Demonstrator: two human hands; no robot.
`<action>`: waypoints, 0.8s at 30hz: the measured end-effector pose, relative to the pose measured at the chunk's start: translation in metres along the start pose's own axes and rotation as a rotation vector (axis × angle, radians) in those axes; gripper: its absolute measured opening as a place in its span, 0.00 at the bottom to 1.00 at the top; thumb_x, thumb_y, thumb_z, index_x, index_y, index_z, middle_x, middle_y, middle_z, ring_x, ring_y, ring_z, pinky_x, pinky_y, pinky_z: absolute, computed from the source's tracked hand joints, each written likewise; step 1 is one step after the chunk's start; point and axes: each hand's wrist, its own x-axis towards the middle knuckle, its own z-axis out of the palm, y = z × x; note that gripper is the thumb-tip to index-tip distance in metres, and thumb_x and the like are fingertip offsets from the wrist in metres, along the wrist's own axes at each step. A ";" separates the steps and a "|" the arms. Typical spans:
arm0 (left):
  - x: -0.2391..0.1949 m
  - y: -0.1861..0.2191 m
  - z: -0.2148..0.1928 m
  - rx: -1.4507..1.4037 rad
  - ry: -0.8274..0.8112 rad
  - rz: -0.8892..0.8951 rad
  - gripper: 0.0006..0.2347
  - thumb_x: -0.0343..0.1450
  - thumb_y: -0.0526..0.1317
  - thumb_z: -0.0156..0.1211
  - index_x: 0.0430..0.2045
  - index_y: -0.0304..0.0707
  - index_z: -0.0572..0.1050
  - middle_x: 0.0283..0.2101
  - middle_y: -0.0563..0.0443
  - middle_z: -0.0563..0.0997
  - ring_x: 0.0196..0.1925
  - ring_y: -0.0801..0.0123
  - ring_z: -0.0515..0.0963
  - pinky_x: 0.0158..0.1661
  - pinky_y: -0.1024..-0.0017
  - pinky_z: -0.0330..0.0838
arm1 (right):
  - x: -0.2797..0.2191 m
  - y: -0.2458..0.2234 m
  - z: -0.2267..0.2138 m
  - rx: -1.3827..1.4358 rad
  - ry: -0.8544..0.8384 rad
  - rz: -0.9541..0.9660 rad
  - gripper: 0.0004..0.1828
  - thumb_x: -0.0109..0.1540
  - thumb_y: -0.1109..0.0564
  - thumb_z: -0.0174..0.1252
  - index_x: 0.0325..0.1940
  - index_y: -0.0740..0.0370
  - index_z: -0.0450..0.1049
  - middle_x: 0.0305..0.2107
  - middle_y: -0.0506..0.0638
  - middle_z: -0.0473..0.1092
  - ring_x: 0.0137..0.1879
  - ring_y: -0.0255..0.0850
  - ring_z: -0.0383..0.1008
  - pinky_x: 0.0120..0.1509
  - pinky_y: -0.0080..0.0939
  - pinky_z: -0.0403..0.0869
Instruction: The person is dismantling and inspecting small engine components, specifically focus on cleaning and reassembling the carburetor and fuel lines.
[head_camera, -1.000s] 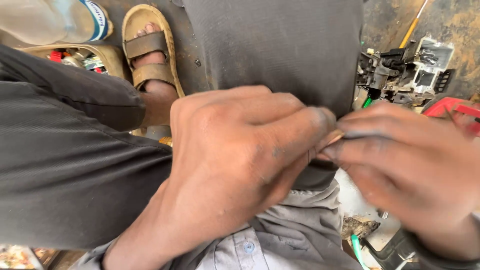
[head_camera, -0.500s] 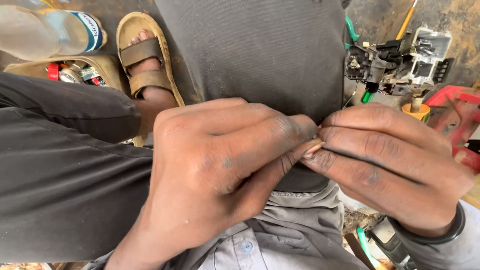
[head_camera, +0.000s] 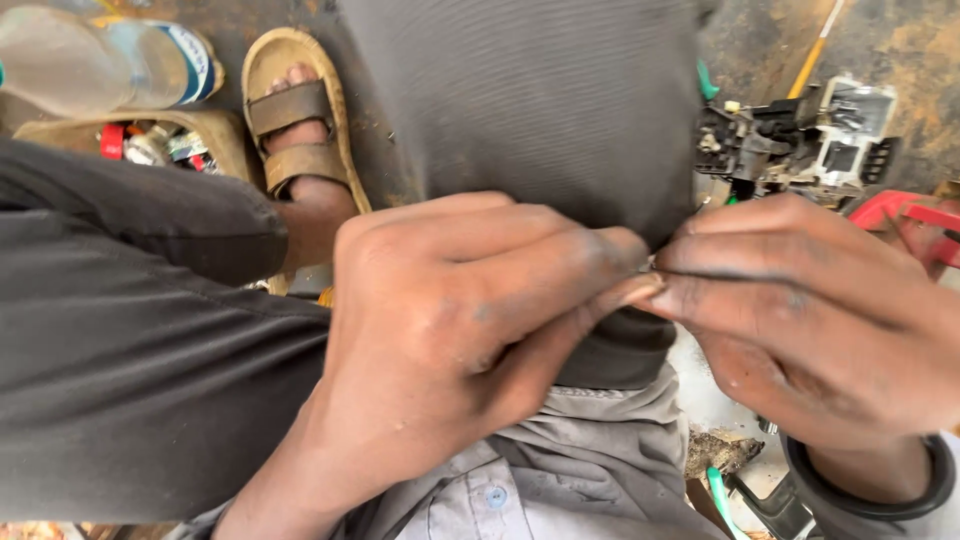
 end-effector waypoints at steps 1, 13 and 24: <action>-0.001 -0.001 -0.002 0.004 0.003 -0.008 0.06 0.72 0.33 0.71 0.40 0.37 0.79 0.31 0.53 0.80 0.32 0.66 0.80 0.31 0.71 0.71 | 0.001 0.000 0.007 0.008 -0.003 -0.005 0.14 0.47 0.72 0.66 0.38 0.78 0.80 0.32 0.64 0.76 0.38 0.52 0.80 0.43 0.48 0.79; -0.002 -0.007 0.011 -0.005 0.009 0.077 0.06 0.74 0.33 0.71 0.40 0.37 0.79 0.29 0.53 0.80 0.31 0.66 0.81 0.31 0.70 0.70 | -0.002 -0.003 -0.011 0.071 -0.055 0.330 0.16 0.46 0.73 0.62 0.38 0.71 0.76 0.34 0.61 0.76 0.46 0.53 0.81 0.49 0.47 0.78; -0.005 -0.011 0.003 -0.063 -0.018 0.009 0.07 0.73 0.33 0.71 0.41 0.36 0.79 0.30 0.53 0.80 0.32 0.67 0.82 0.32 0.70 0.71 | -0.016 -0.003 0.022 -0.139 0.160 0.017 0.11 0.55 0.72 0.67 0.40 0.70 0.76 0.34 0.62 0.74 0.43 0.53 0.79 0.46 0.48 0.79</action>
